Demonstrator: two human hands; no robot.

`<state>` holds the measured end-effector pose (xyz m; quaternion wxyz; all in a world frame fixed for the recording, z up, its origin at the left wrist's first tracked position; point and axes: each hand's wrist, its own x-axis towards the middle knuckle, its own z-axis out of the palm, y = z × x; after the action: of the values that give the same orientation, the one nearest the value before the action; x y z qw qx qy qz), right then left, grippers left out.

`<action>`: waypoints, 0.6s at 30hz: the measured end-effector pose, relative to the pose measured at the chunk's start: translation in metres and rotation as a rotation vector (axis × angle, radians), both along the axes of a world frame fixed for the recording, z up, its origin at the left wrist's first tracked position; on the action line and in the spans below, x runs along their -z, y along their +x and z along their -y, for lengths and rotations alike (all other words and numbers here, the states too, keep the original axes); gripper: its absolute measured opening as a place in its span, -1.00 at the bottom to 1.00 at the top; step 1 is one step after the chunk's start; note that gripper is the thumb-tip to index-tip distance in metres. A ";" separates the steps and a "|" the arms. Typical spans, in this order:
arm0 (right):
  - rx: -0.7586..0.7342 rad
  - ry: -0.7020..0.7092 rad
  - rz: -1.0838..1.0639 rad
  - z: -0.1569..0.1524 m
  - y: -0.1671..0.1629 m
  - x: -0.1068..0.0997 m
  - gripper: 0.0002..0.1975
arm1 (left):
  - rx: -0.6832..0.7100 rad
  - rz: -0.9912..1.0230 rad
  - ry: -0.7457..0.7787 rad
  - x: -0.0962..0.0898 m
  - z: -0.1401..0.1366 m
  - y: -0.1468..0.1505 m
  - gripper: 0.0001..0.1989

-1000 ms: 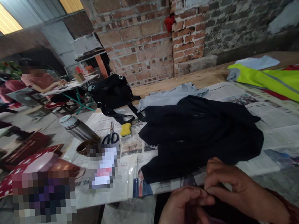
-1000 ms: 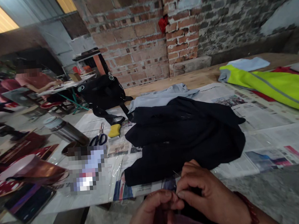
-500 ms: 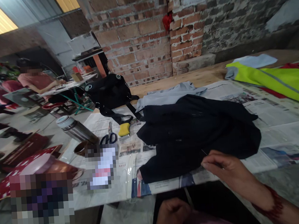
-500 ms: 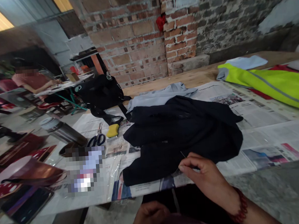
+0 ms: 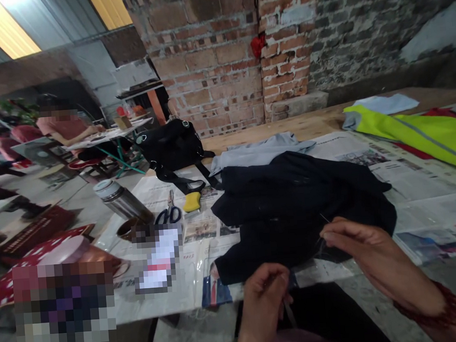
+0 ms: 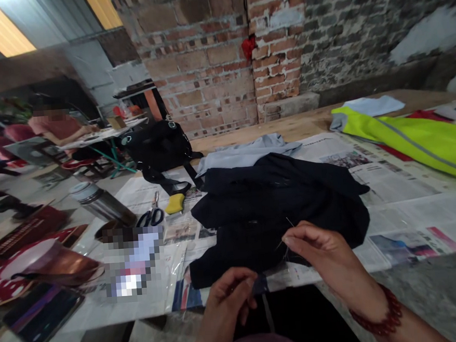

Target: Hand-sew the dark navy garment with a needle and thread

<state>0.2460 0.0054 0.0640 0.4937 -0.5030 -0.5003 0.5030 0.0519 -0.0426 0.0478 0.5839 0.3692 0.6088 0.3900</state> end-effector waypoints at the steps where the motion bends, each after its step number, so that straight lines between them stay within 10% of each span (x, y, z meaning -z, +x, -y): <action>1: 0.021 -0.004 -0.026 0.000 -0.001 -0.003 -0.77 | 0.007 0.009 -0.005 0.000 -0.001 0.005 -0.77; 18: 0.016 0.024 -0.164 0.006 -0.010 -0.015 -0.83 | 0.124 0.380 -0.124 -0.014 -0.003 0.043 -0.80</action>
<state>0.2364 -0.0010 0.0789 0.5431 -0.4582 -0.4601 0.5324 0.0948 -0.0398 0.0616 0.7327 0.2889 0.4867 0.3778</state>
